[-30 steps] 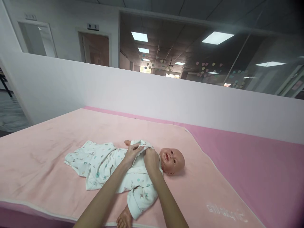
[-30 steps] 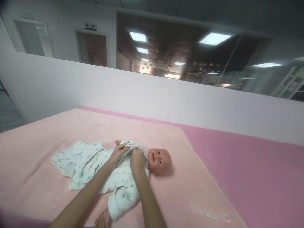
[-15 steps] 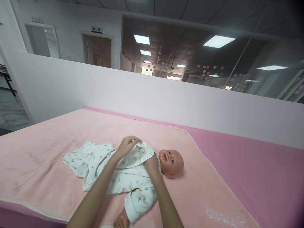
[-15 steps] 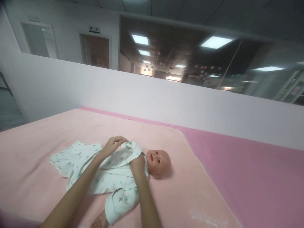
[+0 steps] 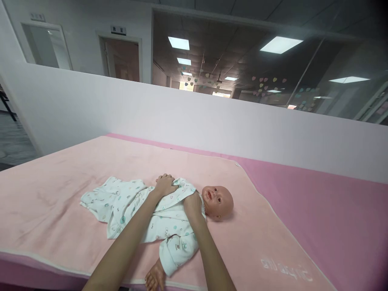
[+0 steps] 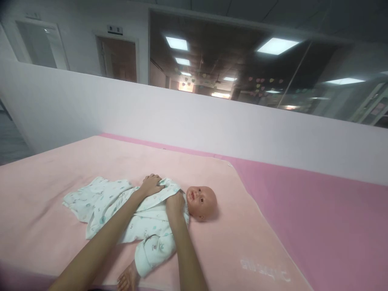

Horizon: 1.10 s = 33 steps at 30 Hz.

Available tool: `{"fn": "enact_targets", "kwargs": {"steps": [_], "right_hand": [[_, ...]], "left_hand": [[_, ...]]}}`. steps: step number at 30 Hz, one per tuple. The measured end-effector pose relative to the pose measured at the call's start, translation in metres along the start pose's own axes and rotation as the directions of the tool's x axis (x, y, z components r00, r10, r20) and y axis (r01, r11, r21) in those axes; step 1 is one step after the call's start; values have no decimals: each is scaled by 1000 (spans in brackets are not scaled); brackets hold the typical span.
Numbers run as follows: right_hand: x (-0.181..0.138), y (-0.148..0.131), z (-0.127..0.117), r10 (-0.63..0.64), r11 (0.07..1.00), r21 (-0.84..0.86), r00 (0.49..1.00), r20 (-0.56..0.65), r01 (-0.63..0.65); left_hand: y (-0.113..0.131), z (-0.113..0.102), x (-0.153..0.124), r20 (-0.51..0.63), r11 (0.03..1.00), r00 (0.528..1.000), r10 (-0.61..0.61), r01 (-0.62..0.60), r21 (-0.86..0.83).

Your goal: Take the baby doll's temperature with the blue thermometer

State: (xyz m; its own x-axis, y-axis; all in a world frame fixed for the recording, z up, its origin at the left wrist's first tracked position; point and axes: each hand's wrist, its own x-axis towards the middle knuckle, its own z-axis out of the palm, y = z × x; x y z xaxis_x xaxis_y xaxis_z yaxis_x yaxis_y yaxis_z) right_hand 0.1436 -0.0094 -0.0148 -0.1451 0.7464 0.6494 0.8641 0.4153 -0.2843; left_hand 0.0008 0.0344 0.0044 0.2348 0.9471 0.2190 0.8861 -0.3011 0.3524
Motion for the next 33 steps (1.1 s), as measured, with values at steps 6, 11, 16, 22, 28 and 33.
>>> {"fn": "enact_targets", "kwargs": {"steps": [6,11,16,22,28,33], "right_hand": [[-9,-15,-35,-32,999,3,999,40,32],[-58,-21,-81,-36,998,61,999,36,34],[-88,-8,-94,-117,993,-24,990,-82,115],[-53,4,-89,-172,983,-123,919,-356,137],[7,48,-94,175,981,-46,958,-229,-191],[28,90,-111,364,853,289,892,269,-435]], "left_hand": [[-1,-8,-16,64,998,998,24,-20,-60],[-3,-10,-28,83,992,996,23,-13,-122],[-3,-12,-31,115,991,993,25,-10,-134],[-1,-14,-32,121,991,992,21,-5,-134],[-4,-12,-33,101,991,994,27,-14,-133],[-4,-12,-34,103,988,994,30,-14,-152]]}}
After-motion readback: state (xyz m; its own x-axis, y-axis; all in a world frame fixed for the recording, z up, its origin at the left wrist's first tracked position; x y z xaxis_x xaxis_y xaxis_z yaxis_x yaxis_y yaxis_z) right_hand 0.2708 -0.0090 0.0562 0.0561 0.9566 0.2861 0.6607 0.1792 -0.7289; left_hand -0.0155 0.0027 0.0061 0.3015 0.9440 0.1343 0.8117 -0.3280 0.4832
